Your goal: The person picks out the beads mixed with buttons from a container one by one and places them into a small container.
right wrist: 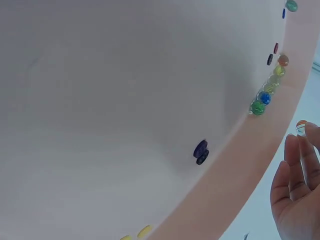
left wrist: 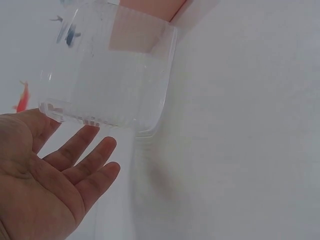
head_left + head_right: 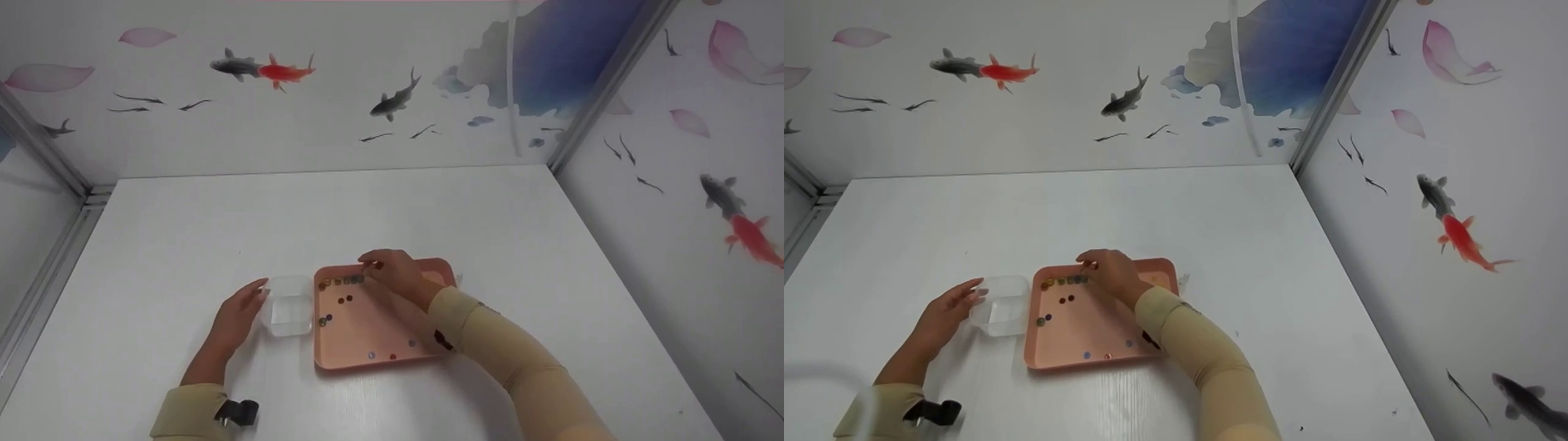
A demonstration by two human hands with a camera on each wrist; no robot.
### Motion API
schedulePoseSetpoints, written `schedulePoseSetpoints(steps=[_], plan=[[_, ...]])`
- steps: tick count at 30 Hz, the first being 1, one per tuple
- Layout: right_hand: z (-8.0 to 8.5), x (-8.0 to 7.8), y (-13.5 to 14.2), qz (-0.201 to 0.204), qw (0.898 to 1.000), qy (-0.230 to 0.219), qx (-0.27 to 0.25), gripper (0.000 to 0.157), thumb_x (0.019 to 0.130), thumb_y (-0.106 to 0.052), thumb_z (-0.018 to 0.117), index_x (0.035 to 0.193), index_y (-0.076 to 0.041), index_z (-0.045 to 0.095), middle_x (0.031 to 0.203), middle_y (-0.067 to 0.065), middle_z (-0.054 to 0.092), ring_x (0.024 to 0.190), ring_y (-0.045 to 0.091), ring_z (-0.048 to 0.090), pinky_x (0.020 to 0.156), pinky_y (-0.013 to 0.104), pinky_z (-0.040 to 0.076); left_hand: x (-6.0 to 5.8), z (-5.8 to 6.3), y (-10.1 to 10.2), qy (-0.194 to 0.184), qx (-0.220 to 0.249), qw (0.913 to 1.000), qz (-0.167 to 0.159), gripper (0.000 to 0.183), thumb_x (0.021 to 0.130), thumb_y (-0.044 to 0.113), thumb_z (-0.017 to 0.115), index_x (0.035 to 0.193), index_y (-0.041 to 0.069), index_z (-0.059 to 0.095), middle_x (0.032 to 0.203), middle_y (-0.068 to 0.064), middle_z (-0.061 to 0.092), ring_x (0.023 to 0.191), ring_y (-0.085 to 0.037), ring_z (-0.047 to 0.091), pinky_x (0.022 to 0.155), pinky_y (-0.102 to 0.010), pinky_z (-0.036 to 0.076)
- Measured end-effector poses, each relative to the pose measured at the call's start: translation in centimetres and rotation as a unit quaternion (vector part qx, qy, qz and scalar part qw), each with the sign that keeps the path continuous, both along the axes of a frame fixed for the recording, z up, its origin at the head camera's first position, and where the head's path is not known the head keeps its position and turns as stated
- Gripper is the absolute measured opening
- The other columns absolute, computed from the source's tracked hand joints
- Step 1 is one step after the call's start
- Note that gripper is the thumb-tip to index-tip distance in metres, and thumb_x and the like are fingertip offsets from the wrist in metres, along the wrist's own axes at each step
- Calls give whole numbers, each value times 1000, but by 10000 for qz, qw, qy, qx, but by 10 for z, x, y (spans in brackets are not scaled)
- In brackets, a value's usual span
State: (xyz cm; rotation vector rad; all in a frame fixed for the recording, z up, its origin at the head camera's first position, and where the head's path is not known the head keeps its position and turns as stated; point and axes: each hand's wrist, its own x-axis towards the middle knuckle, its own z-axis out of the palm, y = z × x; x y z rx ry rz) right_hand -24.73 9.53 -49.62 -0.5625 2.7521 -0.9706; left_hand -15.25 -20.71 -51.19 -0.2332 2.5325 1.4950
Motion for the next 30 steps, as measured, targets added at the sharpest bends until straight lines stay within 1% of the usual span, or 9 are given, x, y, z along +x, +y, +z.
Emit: schedulePoseSetpoints(steps=[3,6,9,12,15,19,22,30], plan=[[1,0,1,34,9996,-64,-267,28,96,-20,62,123,-17,67,108,-3,68,95,14,60,82,29,54,0,-1,0,-5,26,10000,-2,53,105,38,38,150,11,34,148,-21,40,140,-40,32,113,-55,26],[3,1,2,59,9981,-194,-578,30,96,-19,62,126,-14,65,109,-1,67,96,14,61,82,30,55,0,-2,0,5,7,10000,-14,54,105,40,38,150,11,34,149,-21,40,140,-40,32,113,-55,26],[5,1,2,128,9966,-186,-797,31,96,-18,61,127,-12,64,110,1,67,99,15,62,82,31,55,1,-1,0,18,-2,10000,-21,53,105,40,37,150,11,34,149,-21,39,140,-40,31,113,-55,26],[7,2,2,271,9941,-23,-1048,30,97,-13,59,126,-8,63,109,5,66,101,20,62,81,33,55,1,0,0,18,92,9999,-46,52,105,37,37,150,11,33,149,-22,39,140,-41,31,113,-57,26],[8,2,0,342,9919,105,-1222,29,97,-10,59,125,-6,63,108,7,67,100,23,62,79,33,55,1,2,0,13,169,9998,-62,51,106,33,38,150,11,33,149,-22,38,140,-41,30,113,-58,25],[8,2,-4,318,9908,223,-1296,28,96,-9,59,124,-4,64,107,8,67,99,22,64,79,31,55,1,3,1,-11,159,9999,-40,50,106,33,37,151,11,32,148,-22,40,139,-41,31,113,-57,25],[9,3,-8,274,9902,233,-1348,28,96,-9,61,123,-5,64,106,8,68,98,21,64,79,31,55,2,4,2,-13,124,9999,-13,50,106,33,37,150,10,33,148,-22,40,139,-41,32,113,-57,24],[13,5,-19,16,9884,-84,-1516,28,95,-8,62,123,-9,66,105,4,69,98,18,64,78,28,55,3,4,1,18,21,10000,-30,50,106,32,38,150,9,34,147,-24,41,138,-41,33,113,-57,25]])
